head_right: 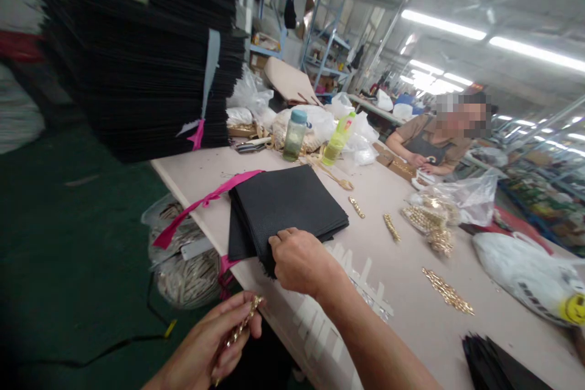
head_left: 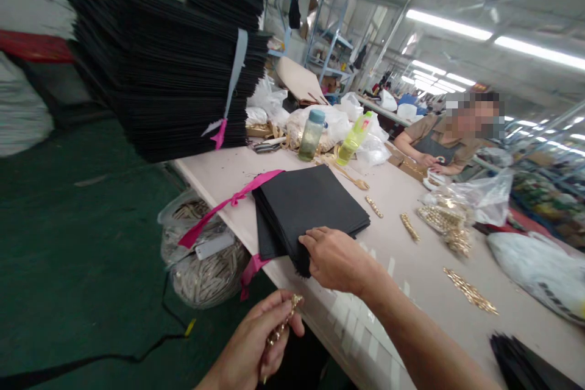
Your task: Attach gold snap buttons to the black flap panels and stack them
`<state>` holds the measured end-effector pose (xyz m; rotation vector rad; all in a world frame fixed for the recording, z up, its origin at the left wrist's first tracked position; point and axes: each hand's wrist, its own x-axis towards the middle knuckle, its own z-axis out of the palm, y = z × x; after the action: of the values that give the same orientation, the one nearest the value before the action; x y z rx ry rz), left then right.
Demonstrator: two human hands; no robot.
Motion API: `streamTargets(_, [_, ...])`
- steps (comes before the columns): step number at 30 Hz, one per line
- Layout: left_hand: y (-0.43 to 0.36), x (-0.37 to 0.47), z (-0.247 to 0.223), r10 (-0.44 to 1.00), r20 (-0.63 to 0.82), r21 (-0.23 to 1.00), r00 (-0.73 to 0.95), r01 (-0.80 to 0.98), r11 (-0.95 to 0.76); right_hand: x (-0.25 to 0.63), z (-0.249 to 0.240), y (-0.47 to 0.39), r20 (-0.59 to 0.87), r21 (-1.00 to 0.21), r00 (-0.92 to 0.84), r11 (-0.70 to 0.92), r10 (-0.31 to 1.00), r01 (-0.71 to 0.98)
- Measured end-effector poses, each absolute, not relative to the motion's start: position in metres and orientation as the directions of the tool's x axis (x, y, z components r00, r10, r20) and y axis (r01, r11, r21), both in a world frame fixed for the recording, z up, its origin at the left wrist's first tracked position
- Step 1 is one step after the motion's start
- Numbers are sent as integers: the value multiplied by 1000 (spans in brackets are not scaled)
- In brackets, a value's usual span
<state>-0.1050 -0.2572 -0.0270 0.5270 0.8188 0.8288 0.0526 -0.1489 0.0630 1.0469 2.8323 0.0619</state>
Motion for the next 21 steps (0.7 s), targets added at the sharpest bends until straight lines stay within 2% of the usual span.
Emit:
streamTargets(4, [-259, -103, -24, 818, -405, 702, 409, -434, 565, 60, 63, -151, -20, 11, -741, 742, 671, 671])
streamTargets(9, [-264, -98, -20, 821, -366, 714, 438, -434, 550, 69, 56, -145, 16, -55, -784, 783, 621, 619])
streamTargets(14, [-270, -90, -18, 827, -324, 723, 460, -442, 530, 96, 53, -148, 94, -10, -643, 647, 760, 763])
streamTargets(18, [-269, -83, -18, 815, -322, 728, 481, -425, 538, 141, 52, -181, 67, 41, -563, 562, 824, 826])
streamTargets(21, [-267, -77, -17, 798, -313, 719, 516, -421, 554, 171, 49, -223, -49, -43, -469, 467, 882, 883])
